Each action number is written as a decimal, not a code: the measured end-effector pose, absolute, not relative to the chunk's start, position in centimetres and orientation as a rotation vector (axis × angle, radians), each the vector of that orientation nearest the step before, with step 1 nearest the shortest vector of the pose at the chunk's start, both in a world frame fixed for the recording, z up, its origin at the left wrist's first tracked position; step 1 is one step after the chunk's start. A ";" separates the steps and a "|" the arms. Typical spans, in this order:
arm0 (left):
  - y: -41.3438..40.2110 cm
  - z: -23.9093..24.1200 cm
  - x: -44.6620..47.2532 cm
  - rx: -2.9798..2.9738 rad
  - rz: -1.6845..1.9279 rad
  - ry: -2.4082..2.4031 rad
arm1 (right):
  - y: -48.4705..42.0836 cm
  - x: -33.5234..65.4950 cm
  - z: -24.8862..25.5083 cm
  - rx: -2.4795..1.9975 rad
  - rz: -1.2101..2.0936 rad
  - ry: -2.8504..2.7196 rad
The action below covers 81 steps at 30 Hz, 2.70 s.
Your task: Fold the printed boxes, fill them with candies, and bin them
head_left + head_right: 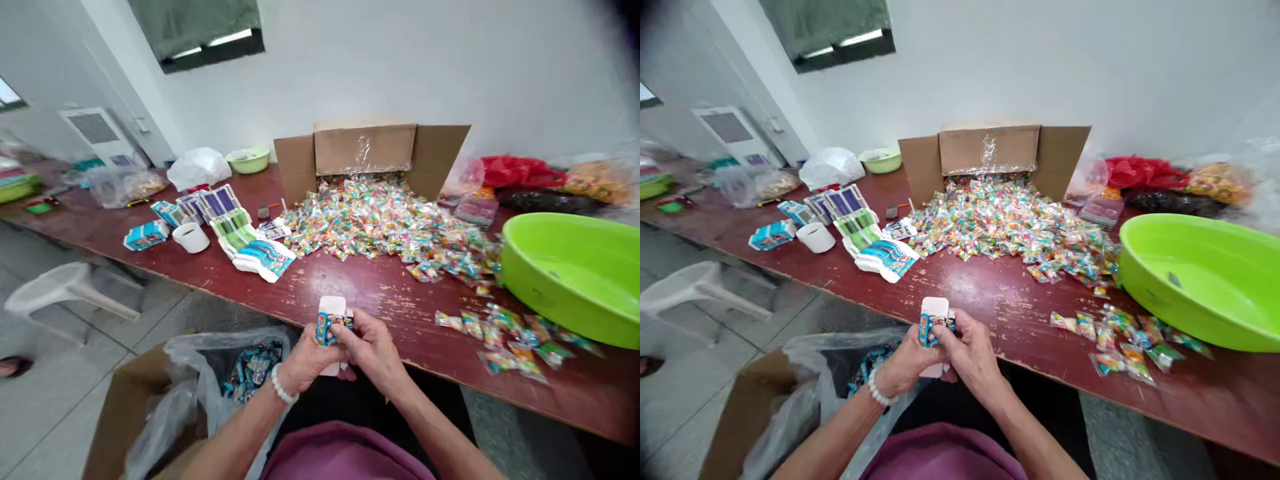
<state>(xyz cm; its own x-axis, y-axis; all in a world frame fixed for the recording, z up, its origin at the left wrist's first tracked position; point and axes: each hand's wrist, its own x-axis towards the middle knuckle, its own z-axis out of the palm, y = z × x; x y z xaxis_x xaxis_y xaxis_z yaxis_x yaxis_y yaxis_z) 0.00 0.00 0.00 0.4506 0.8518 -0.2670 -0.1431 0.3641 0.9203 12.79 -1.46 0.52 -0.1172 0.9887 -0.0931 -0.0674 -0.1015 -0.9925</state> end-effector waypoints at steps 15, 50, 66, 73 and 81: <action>-2.5 1.2 -1.7 1.144 1.211 0.995 | -1.8 12.0 0.5 -1.121 1.078 -1.262; -3.6 1.2 -1.7 0.849 0.845 0.734 | -2.8 13.4 3.6 -1.045 1.342 -1.473; -3.6 1.3 -1.3 0.629 0.791 0.755 | -5.0 13.4 2.9 -0.994 1.169 -1.543; -2.5 1.1 -1.1 0.481 1.132 0.837 | -4.3 10.9 -1.1 -1.035 1.163 -1.471; 4.3 -1.1 -2.0 0.278 1.154 0.831 | 9.8 15.0 -3.6 -1.431 0.588 -1.673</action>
<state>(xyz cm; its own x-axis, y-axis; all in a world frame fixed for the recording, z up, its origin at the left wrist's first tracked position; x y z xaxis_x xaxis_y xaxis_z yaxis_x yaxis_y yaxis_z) -2.01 4.31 -1.10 0.1537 0.8872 -0.4350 -0.6942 0.4103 0.5914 14.98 9.79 -3.62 0.0007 0.9570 0.2901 0.5647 0.2390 -0.7900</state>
